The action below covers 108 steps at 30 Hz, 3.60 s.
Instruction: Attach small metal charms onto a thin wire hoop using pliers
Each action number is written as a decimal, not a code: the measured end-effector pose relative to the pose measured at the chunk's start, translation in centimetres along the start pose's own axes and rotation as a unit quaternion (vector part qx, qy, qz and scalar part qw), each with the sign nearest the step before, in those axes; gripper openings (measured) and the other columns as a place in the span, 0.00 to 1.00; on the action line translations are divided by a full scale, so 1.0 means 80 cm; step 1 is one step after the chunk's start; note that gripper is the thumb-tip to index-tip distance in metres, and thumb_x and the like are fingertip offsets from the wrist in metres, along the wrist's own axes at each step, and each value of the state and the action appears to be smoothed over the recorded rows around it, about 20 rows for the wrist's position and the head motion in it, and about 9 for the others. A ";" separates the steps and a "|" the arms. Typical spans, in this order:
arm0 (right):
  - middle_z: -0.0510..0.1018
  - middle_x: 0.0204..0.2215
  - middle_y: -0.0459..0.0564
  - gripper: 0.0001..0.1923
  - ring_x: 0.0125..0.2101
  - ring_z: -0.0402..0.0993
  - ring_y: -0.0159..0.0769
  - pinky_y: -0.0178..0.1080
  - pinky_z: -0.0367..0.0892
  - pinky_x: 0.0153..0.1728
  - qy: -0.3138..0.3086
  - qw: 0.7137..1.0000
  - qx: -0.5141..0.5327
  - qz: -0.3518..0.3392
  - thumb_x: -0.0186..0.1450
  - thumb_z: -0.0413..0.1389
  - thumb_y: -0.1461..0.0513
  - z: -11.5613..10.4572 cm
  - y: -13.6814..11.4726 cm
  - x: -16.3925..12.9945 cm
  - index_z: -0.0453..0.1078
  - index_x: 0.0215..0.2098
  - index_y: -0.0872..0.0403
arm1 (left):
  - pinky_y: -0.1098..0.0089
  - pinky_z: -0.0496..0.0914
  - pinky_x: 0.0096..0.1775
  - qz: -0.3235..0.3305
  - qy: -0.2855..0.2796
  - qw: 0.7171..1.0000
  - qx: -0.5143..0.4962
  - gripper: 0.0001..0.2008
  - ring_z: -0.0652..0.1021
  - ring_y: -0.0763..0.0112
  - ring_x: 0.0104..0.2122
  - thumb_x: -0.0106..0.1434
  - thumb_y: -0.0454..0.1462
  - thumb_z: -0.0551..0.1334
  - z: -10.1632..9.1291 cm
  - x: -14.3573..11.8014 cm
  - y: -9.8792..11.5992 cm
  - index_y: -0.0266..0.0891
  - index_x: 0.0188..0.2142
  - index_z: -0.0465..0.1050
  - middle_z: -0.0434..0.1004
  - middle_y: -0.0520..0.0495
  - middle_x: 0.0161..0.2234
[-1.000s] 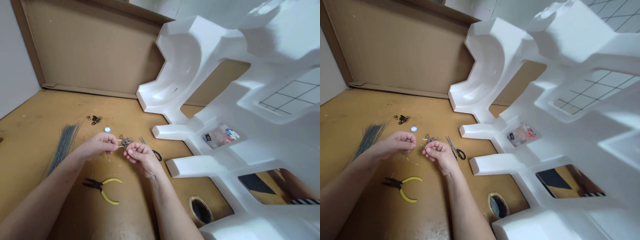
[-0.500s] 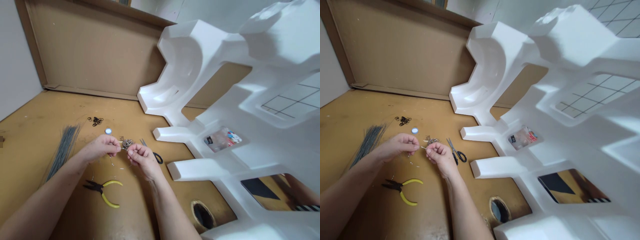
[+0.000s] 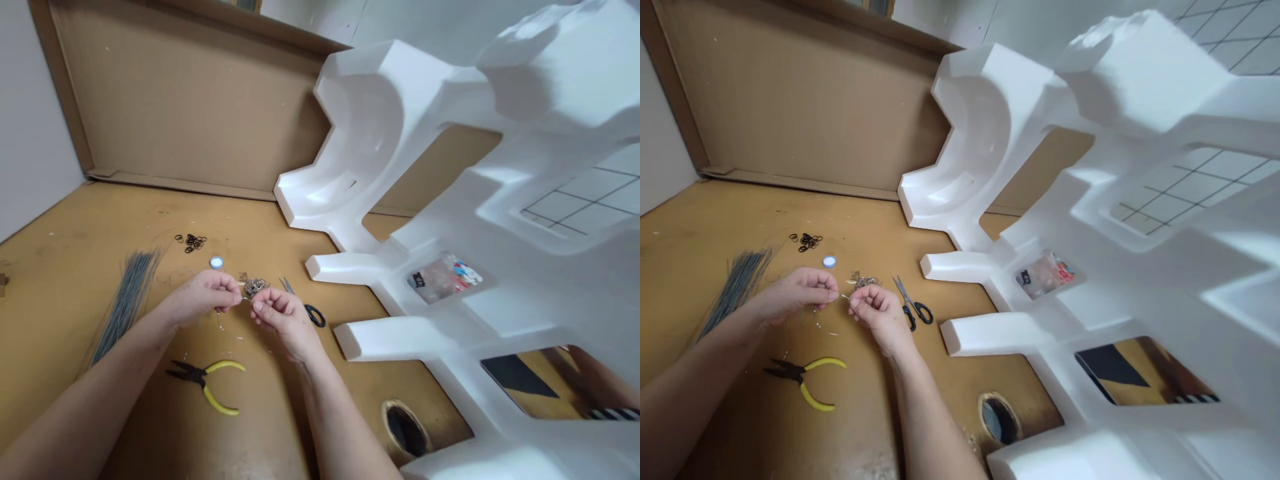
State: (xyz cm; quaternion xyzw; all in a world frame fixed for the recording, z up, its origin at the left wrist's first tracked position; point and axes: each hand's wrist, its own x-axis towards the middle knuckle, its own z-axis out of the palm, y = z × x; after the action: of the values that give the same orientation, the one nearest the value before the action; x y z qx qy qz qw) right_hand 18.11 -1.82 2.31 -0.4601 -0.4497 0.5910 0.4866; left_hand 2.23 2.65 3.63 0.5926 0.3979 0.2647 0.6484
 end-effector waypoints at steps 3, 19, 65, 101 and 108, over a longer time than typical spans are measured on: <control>0.68 0.15 0.41 0.11 0.17 0.58 0.23 0.30 0.53 0.20 0.002 1.000 -0.010 -0.007 0.46 0.61 0.57 0.000 0.000 0.000 0.66 0.21 0.56 | 0.75 0.53 0.22 -0.006 0.002 1.000 0.000 0.06 0.61 0.79 0.17 0.41 0.37 0.58 0.001 -0.001 0.002 0.36 0.19 0.65 0.62 0.56 0.13; 0.64 0.12 0.39 0.08 0.13 0.52 0.22 0.30 0.44 0.15 0.063 0.998 -0.004 -0.013 0.47 0.60 0.60 0.009 0.007 0.002 0.68 0.20 0.56 | 0.74 0.53 0.22 -0.018 0.018 1.000 0.006 0.06 0.61 0.79 0.16 0.41 0.38 0.58 0.004 0.003 -0.002 0.37 0.18 0.65 0.61 0.56 0.13; 0.75 0.18 0.47 0.08 0.17 0.67 0.25 0.27 0.59 0.14 0.055 0.987 0.149 0.012 0.47 0.63 0.61 0.000 0.010 0.008 0.72 0.21 0.58 | 0.75 0.61 0.26 -0.022 0.143 0.970 -0.197 0.13 0.70 0.78 0.22 0.45 0.43 0.65 -0.003 0.011 -0.003 0.33 0.25 0.71 0.72 0.49 0.22; 0.77 0.18 0.48 0.08 0.18 0.72 0.27 0.27 0.67 0.18 0.040 0.982 0.182 0.024 0.45 0.64 0.62 0.005 0.012 0.007 0.73 0.21 0.59 | 0.78 0.59 0.23 -0.004 0.154 0.965 -0.213 0.10 0.68 0.81 0.18 0.42 0.38 0.66 -0.001 0.010 -0.002 0.33 0.22 0.71 0.70 0.52 0.17; 0.77 0.19 0.48 0.07 0.19 0.72 0.27 0.27 0.68 0.18 0.072 0.979 0.189 -0.008 0.46 0.64 0.62 0.001 0.010 0.009 0.73 0.21 0.59 | 0.76 0.61 0.24 -0.016 0.154 0.963 -0.221 0.10 0.71 0.78 0.20 0.47 0.39 0.63 -0.003 0.013 -0.006 0.32 0.24 0.71 0.72 0.48 0.20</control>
State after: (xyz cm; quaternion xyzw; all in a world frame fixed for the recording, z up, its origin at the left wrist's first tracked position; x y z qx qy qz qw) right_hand 17.81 -1.25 1.44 -0.3973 -0.2971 0.6268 0.6008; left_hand 2.54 3.51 2.93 0.3798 0.4343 0.4239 0.6982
